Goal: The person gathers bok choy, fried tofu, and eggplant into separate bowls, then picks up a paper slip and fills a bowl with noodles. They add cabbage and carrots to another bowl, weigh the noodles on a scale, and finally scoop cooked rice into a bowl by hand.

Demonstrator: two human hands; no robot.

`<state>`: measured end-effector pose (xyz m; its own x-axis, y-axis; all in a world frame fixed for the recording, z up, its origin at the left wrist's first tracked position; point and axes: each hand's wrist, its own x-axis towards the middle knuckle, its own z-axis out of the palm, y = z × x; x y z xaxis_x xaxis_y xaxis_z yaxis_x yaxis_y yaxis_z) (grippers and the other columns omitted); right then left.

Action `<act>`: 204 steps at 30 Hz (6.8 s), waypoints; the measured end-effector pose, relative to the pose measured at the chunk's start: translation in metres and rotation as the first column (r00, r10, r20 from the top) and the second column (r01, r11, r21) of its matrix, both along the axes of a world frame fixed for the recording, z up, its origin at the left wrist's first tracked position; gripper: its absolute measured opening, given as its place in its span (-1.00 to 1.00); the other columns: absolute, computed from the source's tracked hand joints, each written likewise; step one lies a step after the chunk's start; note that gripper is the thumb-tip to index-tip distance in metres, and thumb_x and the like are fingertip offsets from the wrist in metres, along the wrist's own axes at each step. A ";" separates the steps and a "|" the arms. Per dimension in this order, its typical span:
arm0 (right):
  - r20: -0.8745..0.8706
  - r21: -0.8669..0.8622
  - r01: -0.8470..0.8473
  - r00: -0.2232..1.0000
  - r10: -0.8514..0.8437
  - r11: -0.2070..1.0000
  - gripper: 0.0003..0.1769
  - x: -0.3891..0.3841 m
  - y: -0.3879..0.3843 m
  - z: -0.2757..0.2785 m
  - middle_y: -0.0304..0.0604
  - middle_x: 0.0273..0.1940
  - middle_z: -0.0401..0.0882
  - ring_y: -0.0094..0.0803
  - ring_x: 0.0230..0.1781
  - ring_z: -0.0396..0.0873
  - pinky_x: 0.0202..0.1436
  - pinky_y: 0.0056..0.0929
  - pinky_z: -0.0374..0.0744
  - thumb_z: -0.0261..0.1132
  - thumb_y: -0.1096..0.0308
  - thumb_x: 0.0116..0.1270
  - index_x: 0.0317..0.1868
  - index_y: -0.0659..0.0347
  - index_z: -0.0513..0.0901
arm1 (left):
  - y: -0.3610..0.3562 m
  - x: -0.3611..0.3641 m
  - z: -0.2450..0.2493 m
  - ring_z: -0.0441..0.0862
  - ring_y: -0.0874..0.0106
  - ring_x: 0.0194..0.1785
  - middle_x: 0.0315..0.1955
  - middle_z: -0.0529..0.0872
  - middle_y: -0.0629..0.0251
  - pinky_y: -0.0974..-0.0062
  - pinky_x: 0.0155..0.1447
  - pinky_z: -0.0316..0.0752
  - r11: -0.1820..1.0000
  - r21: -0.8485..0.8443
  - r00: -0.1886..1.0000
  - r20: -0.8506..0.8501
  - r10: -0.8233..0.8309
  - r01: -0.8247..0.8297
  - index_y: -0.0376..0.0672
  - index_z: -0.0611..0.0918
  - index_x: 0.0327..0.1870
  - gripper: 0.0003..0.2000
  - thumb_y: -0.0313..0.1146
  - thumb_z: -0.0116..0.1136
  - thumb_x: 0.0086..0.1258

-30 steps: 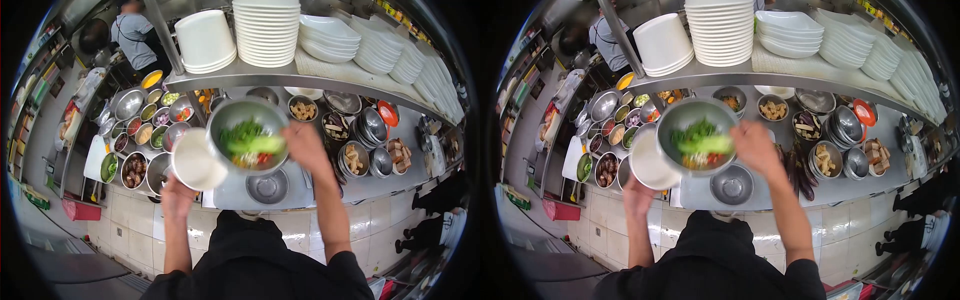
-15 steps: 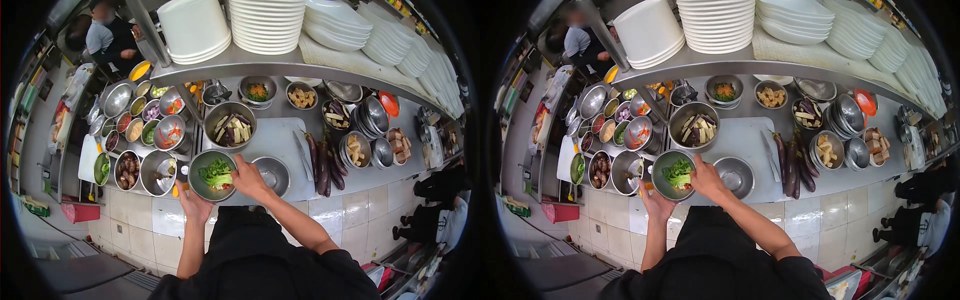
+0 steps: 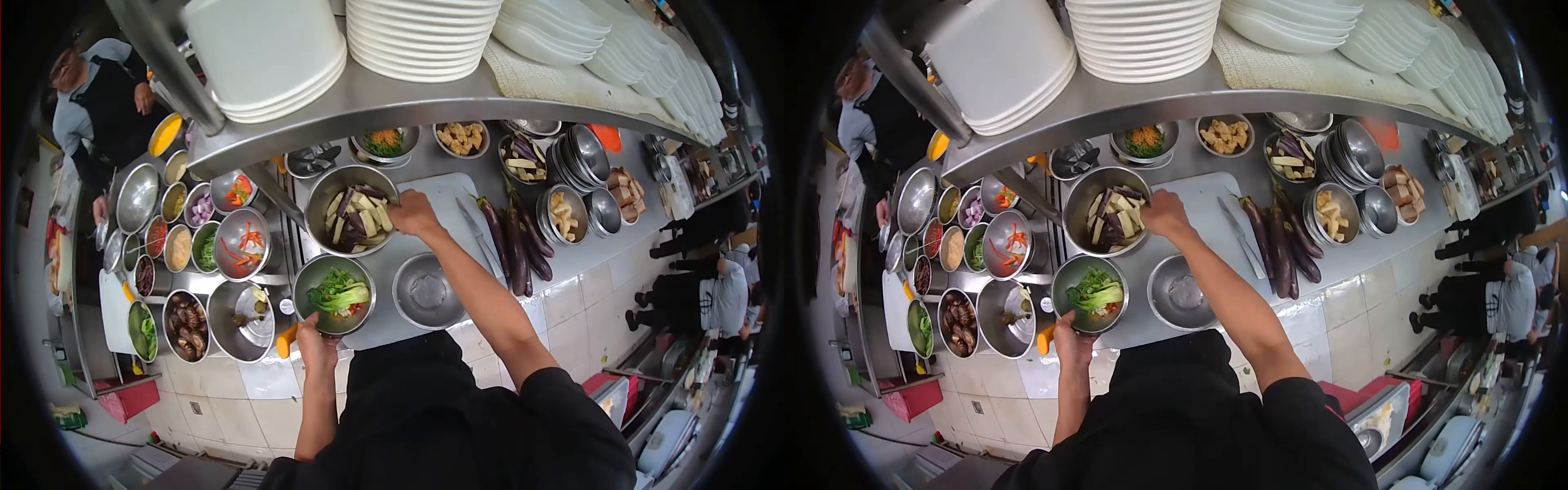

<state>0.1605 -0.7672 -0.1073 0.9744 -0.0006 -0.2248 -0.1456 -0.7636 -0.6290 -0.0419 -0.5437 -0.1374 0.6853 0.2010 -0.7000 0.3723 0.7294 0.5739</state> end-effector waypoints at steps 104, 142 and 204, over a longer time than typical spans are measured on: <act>0.125 0.507 0.669 0.567 -0.814 0.544 -0.85 -0.286 -0.476 -0.043 -0.36 -0.63 0.36 -0.70 -0.69 0.25 -0.64 -0.68 0.24 0.11 0.47 0.32 -0.13 0.29 0.51 | -0.361 0.061 0.026 0.49 -0.07 -0.17 -0.17 0.47 -0.14 0.12 -0.08 0.38 0.075 0.997 0.880 0.067 -0.470 -0.036 -0.41 0.32 0.15 -0.57 -0.62 -0.05 0.21; 0.181 0.233 0.923 0.268 -0.946 0.306 -0.67 -0.328 -0.596 -0.056 -0.16 -0.64 0.57 -0.44 -0.66 0.50 -0.48 -0.41 0.48 0.33 0.15 0.18 -0.48 0.29 0.60 | -0.493 0.087 0.133 0.50 0.49 -0.32 -0.28 0.56 0.23 0.59 -0.30 0.40 0.251 0.929 0.664 0.370 -0.650 -0.271 -0.35 0.57 -0.09 -0.79 -0.51 0.10 0.26; 0.652 0.751 -0.089 0.257 -0.714 0.654 -0.51 0.112 -1.388 0.466 -0.10 -0.51 0.58 -0.38 -0.68 0.46 -0.59 -0.39 0.43 0.43 0.00 0.02 -0.40 0.36 0.61 | -1.118 0.067 0.152 0.60 0.47 -0.44 -0.41 0.68 0.18 0.57 -0.36 0.48 0.167 0.983 0.510 0.103 -0.854 0.082 -0.24 0.68 -0.24 -0.87 -0.46 0.17 0.22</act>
<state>0.2728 -2.1552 0.3584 0.4669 -0.6392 0.6111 0.6360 -0.2374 -0.7343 0.0251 -1.6621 0.0149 0.9653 -0.2070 0.1591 -0.2417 -0.4788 0.8440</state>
